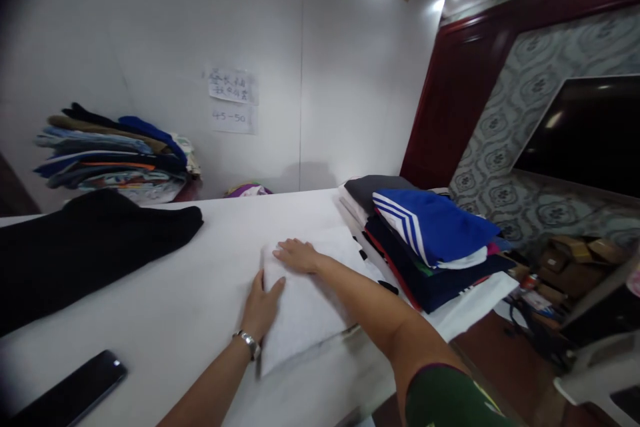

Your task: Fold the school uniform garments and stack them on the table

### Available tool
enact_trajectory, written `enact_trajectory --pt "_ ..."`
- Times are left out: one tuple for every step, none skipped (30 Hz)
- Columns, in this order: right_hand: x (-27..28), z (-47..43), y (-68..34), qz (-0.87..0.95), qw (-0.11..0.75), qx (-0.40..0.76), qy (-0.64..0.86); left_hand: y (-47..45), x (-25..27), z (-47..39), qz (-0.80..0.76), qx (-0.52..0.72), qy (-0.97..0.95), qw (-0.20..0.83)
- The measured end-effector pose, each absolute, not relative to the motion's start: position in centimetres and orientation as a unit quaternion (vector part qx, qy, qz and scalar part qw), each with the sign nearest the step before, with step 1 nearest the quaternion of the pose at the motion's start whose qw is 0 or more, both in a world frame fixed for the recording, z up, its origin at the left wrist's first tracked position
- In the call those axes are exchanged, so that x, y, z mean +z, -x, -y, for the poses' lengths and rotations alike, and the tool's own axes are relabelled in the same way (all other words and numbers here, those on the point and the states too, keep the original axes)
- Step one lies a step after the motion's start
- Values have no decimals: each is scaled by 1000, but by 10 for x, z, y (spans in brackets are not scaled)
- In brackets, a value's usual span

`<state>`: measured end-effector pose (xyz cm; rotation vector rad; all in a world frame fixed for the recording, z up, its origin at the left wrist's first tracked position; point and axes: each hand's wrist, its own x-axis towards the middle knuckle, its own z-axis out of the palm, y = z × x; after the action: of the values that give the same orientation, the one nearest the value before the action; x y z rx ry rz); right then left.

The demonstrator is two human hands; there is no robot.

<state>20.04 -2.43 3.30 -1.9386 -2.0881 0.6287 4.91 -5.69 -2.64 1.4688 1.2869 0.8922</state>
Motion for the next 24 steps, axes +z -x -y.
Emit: enact_trajectory --pt "36 27 -210 708 116 195 669 -49 -26 57 -528 369 -600 474" --pt "36 29 -222 702 118 167 683 -49 -26 57 -531 372 -598 471" --pt "35 32 -234 693 114 138 698 -49 -27 56 -533 373 -597 469" --pt "32 34 -245 683 105 115 714 -49 -27 56 -535 371 -597 468" --pt "27 36 -256 673 94 99 727 -50 -28 55 -535 368 -600 468" --pt "21 37 -265 666 85 89 735 -50 -29 55 -534 364 -604 466" --pt "14 38 -272 663 80 83 740 -50 -29 54 -534 360 -609 463" --pt "8 38 -276 662 79 80 741 -50 -30 54 -534 357 -613 459" --pt "3 38 -279 663 80 78 741 -50 -31 53 -535 357 -616 456" --pt "-1 38 -280 664 82 76 739 -50 -32 53 -536 358 -615 453" --pt "-4 37 -280 665 83 76 739 -50 -32 52 -537 360 -614 453" --pt "-5 36 -279 665 83 76 739 -50 -33 52 -538 361 -612 453" --pt "-4 36 -278 664 84 77 739 -50 -33 52 -537 363 -612 454" --pt "-3 35 -278 663 85 79 739 -50 -33 51 -536 364 -611 454" --pt "0 35 -278 662 86 83 740 -51 -33 51 -536 365 -611 455" --pt "3 35 -278 662 85 89 740 -51 -33 51 -533 366 -612 455" --pt "6 35 -278 661 85 97 739 -51 -32 51 -531 370 -611 456" --pt "10 36 -279 660 84 108 739 -51 -32 51 -528 374 -610 457" --pt "13 39 -280 657 84 119 740 -51 -32 52 -526 379 -608 459" --pt "15 43 -283 652 86 127 742 -51 -32 52 -524 384 -605 460" --pt "17 48 -285 645 91 130 747 -51 -31 53 -524 387 -604 460" --pt "16 56 -288 637 97 130 754 -51 -31 54 -525 388 -603 460" --pt "14 64 -292 630 103 124 760 -52 -31 55 -527 386 -602 459" --pt "11 73 -295 624 109 118 765 -52 -31 56 -527 383 -603 460"
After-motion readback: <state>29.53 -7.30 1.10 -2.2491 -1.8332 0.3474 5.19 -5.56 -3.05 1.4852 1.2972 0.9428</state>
